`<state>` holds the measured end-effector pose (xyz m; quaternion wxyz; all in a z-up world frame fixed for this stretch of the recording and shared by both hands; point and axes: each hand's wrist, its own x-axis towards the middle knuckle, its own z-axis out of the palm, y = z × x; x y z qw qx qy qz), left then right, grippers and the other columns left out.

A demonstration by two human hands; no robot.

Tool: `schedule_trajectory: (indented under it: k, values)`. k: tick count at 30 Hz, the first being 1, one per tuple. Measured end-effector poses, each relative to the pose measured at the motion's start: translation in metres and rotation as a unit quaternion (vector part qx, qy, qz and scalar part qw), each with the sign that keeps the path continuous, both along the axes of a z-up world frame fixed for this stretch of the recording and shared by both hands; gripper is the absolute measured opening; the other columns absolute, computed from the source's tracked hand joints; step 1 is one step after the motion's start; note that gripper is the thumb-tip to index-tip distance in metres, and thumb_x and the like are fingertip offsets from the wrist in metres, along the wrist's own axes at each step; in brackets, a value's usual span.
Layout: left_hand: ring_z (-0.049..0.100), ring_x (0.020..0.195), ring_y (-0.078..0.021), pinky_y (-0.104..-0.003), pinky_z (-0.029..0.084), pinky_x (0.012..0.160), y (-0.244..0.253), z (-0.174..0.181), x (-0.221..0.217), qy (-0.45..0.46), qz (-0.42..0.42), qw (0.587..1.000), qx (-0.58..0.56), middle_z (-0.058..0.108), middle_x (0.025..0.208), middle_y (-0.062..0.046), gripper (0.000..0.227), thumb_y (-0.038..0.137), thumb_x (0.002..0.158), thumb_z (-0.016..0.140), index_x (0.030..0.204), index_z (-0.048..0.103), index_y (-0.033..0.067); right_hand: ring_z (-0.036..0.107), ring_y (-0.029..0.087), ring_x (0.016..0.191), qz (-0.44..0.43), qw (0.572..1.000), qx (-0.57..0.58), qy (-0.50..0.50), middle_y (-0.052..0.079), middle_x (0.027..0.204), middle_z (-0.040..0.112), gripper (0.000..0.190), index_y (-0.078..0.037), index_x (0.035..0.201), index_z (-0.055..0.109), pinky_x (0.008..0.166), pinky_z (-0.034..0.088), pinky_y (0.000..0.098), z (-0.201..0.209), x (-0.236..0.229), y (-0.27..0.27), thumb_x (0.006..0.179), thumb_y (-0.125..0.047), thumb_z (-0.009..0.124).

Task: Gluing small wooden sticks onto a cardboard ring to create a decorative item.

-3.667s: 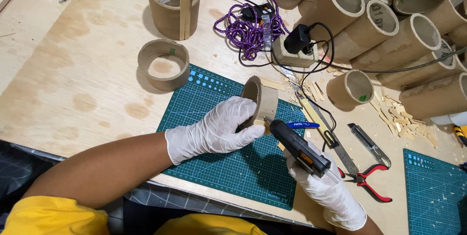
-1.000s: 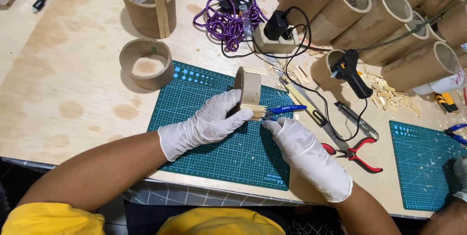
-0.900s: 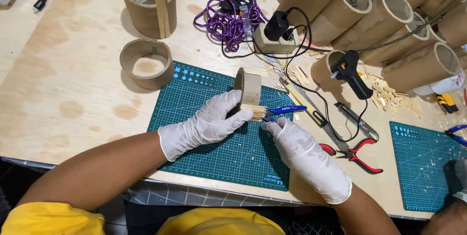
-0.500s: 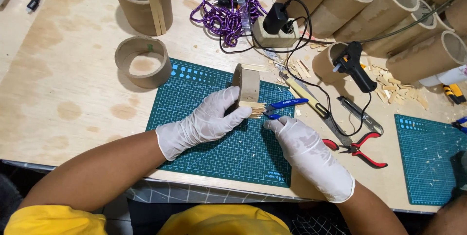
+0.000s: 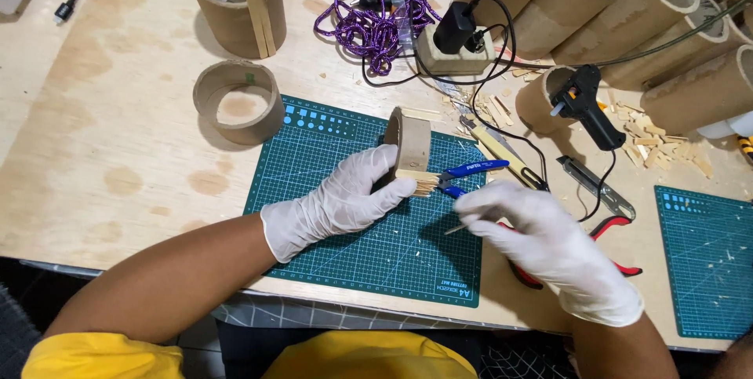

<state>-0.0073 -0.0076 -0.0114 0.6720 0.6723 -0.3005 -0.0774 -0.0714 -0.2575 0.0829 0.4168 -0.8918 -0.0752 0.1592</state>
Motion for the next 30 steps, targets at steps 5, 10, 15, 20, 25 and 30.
schedule_trajectory:
  k: [5,10,15,20,25,30]
  values:
    - [0.070,0.108,-0.0306,-0.042,0.058,0.087,-0.001,0.001,0.002,-0.068,-0.031,0.994,0.084,0.070,0.120,-0.013,0.054,0.048,0.104,0.041,0.135,0.057,0.0075,0.066,0.016,0.075,-0.041,0.914,0.396,-0.079,0.013,0.107,0.060,0.019,-0.002,0.111,0.069,0.101,0.069,0.0596,0.006,0.000,0.010,0.093,0.005,0.065]
    - [0.069,0.108,-0.0298,-0.042,0.057,0.088,-0.001,-0.003,0.001,-0.070,-0.037,0.993,0.086,0.069,0.122,-0.013,0.051,0.047,0.104,0.042,0.136,0.056,0.0101,0.064,0.019,0.092,-0.150,0.937,0.306,-0.075,0.013,0.109,0.065,0.022,-0.001,0.106,0.073,0.075,0.060,0.0247,-0.018,0.013,0.012,0.086,0.010,0.070]
    - [0.069,0.104,-0.0310,-0.043,0.055,0.089,-0.006,0.009,0.000,-0.079,-0.055,0.992,0.076,0.070,0.119,-0.013,0.039,0.033,0.103,0.047,0.131,0.058,0.0085,0.060,0.025,0.136,-0.163,0.950,0.252,-0.083,0.018,0.133,0.069,0.024,-0.003,0.107,0.075,0.111,0.053,0.0373,-0.020,0.018,0.021,0.084,-0.009,0.075]
    - [0.070,0.079,-0.0344,-0.041,0.059,0.070,-0.009,0.015,-0.002,-0.051,-0.016,0.997,0.048,0.066,0.087,-0.013,0.019,0.026,0.098,0.067,0.105,0.065,0.0082,0.072,0.023,0.097,-0.194,0.947,0.246,-0.075,0.019,0.110,0.074,0.020,0.003,0.105,0.075,0.077,0.063,0.0331,-0.038,0.019,0.021,0.085,0.007,0.074]
    - [0.069,0.076,-0.0292,-0.039,0.058,0.069,-0.008,0.020,-0.001,-0.042,-0.021,0.998,0.041,0.066,0.085,-0.010,0.019,0.028,0.098,0.067,0.102,0.065,0.0095,0.070,0.020,0.086,-0.222,0.941,0.251,-0.046,0.018,0.101,0.074,0.025,-0.001,0.110,0.074,0.076,0.061,0.0339,-0.043,0.016,0.023,0.086,0.006,0.072]
    - [0.070,0.081,-0.0303,-0.040,0.059,0.074,-0.008,0.019,-0.001,-0.030,-0.030,0.998,0.039,0.068,0.089,-0.012,0.018,0.026,0.100,0.065,0.107,0.067,0.0093,0.069,0.017,0.084,-0.183,0.953,0.233,-0.071,0.016,0.095,0.075,0.021,0.000,0.103,0.078,0.073,0.060,0.0303,-0.035,0.016,0.030,0.085,0.009,0.073]
